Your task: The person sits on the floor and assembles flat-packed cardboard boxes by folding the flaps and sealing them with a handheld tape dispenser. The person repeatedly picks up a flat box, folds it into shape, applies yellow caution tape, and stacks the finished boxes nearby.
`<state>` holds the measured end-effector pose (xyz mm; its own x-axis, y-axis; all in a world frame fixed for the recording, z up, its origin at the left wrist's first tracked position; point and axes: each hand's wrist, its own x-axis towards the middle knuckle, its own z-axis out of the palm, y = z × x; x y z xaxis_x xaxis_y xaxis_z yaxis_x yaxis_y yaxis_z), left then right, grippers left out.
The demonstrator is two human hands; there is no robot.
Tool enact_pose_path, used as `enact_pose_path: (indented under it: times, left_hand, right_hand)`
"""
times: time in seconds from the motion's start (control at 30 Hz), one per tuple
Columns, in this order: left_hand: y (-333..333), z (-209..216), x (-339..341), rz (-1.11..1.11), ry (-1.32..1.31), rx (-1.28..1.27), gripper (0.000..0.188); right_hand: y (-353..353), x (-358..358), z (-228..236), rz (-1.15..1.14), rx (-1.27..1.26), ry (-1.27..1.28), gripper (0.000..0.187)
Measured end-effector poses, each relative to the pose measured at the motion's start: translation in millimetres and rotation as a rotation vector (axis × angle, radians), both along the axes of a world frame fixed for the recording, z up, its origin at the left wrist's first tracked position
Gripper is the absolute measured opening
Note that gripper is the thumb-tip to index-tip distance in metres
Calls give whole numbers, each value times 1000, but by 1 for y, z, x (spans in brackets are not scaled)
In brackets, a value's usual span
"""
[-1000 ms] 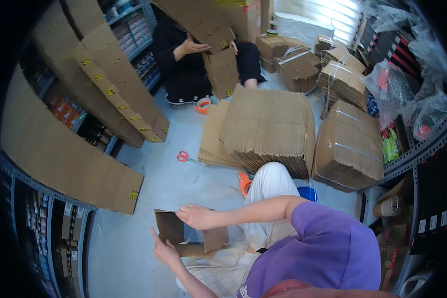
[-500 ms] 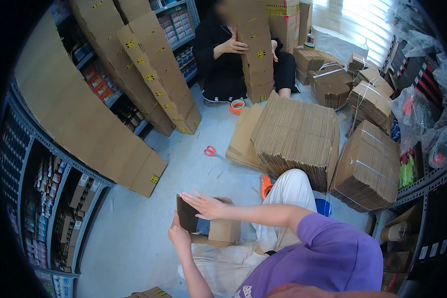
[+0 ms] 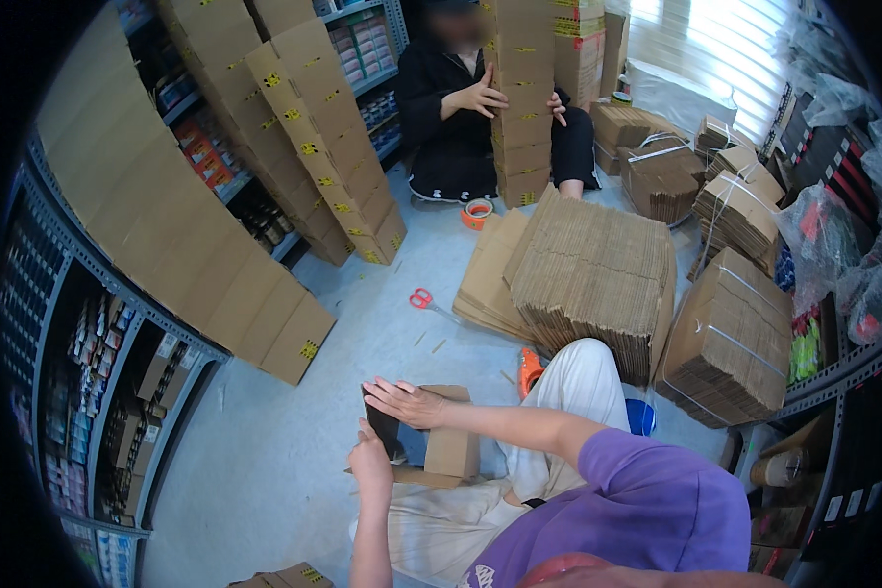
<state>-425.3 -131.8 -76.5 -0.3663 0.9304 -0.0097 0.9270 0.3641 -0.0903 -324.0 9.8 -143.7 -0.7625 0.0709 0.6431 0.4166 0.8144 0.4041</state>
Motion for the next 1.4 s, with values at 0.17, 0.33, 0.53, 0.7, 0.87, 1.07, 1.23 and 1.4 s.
enact_pose_path:
  times: [0.17,0.33,0.53,0.7,0.87,1.07,1.23,1.4]
  left_hand:
    - [-5,-10,3,70,33,12,58]
    - [-11,-2,-8,-26,-459,255,83]
    - [-18,0,-18,-68,-535,209,87]
    - [-27,-14,-36,-257,-555,167,89]
    - [-14,-31,-21,-293,-469,-40,66]
    - [24,-25,-26,-146,-445,-401,71]
    - [15,-20,-142,-680,-864,-547,81]
    - [-24,-63,-124,-669,-1477,60,81]
  right_hand:
    - [-5,-15,-9,91,-90,61,56]
    - [-1,-23,-32,107,-356,12,56]
    - [-5,-24,-10,13,-71,111,51]
    - [5,-23,-8,-26,-268,161,47]
    - [15,-18,10,30,-492,85,47]
    - [-41,47,25,475,-660,94,48]
    - [-52,41,11,296,-909,-435,60]
    - [-46,48,-1,289,-955,-436,61]
